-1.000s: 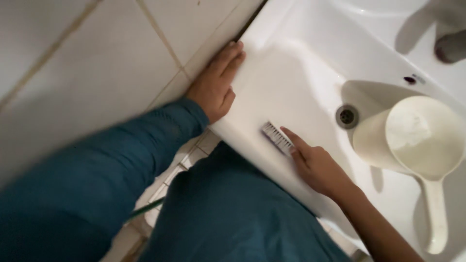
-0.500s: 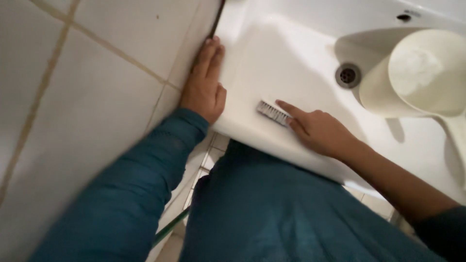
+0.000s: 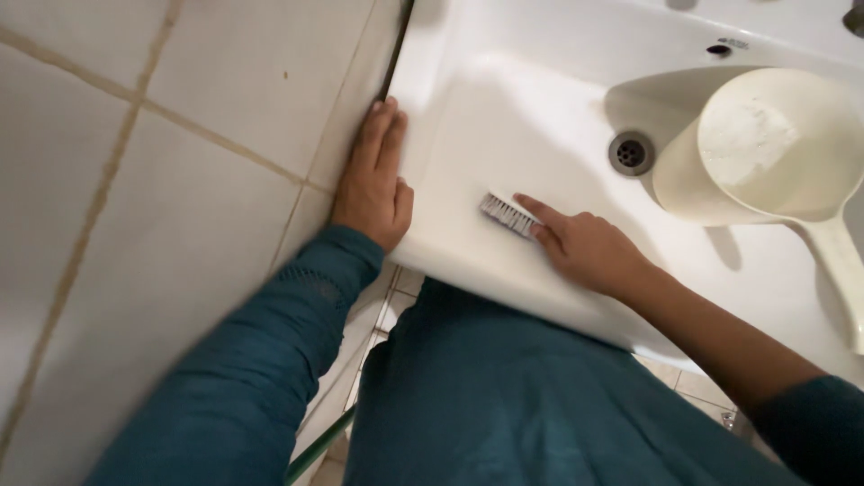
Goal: Scrub the edges and interior of a bathroom sink using a small brush and soapy water.
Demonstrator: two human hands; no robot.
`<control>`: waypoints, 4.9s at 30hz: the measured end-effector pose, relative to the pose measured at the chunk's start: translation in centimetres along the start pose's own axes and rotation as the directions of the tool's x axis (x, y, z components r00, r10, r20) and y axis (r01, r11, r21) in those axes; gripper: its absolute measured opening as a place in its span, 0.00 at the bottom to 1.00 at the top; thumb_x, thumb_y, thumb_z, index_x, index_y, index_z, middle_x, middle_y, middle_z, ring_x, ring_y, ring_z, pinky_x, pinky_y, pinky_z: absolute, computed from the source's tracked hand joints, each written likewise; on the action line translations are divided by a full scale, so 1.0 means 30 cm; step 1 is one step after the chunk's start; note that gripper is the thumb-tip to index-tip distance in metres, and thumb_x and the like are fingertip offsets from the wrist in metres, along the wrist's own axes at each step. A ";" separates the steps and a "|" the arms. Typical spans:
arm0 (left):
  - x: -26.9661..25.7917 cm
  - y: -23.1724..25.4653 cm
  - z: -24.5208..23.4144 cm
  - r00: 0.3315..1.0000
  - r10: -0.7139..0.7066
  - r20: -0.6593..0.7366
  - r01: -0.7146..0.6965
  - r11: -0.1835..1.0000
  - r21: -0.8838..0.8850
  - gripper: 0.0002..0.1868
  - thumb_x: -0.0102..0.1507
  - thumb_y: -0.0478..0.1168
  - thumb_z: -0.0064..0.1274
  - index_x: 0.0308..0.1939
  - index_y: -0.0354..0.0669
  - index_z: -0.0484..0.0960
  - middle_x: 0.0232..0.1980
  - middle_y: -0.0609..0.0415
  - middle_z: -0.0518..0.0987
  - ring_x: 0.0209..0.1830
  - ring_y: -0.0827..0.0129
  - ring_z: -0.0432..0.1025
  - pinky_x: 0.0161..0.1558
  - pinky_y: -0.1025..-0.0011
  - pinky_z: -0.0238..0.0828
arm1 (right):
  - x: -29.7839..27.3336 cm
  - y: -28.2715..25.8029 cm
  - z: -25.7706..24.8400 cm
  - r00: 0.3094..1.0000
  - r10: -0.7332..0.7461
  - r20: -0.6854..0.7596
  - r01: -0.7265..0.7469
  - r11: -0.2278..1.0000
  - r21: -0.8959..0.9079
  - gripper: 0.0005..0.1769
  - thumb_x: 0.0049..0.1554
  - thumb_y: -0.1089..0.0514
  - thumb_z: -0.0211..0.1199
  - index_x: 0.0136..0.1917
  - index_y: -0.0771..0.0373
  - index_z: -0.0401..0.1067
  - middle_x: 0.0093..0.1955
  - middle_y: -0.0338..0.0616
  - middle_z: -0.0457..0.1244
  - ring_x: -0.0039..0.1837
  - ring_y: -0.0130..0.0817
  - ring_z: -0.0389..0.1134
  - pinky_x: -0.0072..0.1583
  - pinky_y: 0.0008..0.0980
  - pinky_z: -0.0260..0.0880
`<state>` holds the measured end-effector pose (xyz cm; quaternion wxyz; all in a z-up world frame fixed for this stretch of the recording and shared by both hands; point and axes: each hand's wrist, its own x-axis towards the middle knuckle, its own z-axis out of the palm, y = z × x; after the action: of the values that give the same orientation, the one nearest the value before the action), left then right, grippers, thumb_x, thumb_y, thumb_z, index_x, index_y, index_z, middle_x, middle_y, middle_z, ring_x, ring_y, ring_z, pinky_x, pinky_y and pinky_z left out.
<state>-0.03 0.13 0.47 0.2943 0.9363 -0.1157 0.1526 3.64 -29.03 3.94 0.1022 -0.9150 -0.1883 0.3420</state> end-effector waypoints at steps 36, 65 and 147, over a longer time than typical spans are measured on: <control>0.002 0.005 0.002 1.000 0.008 -0.005 -0.008 1.000 0.001 0.38 0.59 0.28 0.41 0.76 0.25 0.59 0.81 0.34 0.56 0.83 0.42 0.49 0.80 0.56 0.47 | -0.009 -0.027 -0.035 0.993 0.042 0.113 -0.040 0.999 -0.020 0.34 0.66 0.43 0.39 0.83 0.30 0.40 0.28 0.55 0.62 0.32 0.48 0.66 0.43 0.47 0.72; 0.024 -0.024 0.038 1.000 -0.009 0.000 0.009 0.998 0.064 0.39 0.56 0.29 0.42 0.73 0.28 0.59 0.80 0.37 0.55 0.80 0.44 0.50 0.75 0.56 0.48 | -0.090 -0.027 -0.004 0.964 -0.260 -0.053 0.261 0.965 0.025 0.32 0.66 0.46 0.44 0.82 0.32 0.48 0.38 0.53 0.66 0.44 0.49 0.70 0.53 0.49 0.70; 0.026 0.003 0.042 0.997 -0.075 0.006 0.075 0.996 0.056 0.37 0.57 0.31 0.43 0.73 0.28 0.59 0.79 0.39 0.55 0.80 0.48 0.49 0.75 0.57 0.49 | -0.141 -0.087 0.008 0.999 -0.028 -0.022 0.030 0.993 0.111 0.32 0.64 0.44 0.41 0.81 0.38 0.50 0.36 0.56 0.68 0.43 0.54 0.72 0.55 0.52 0.72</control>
<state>0.93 -0.79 -0.20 0.2733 0.9484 -0.0774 0.1408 -0.19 -28.40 7.05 0.1599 -0.9085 -0.1811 0.3411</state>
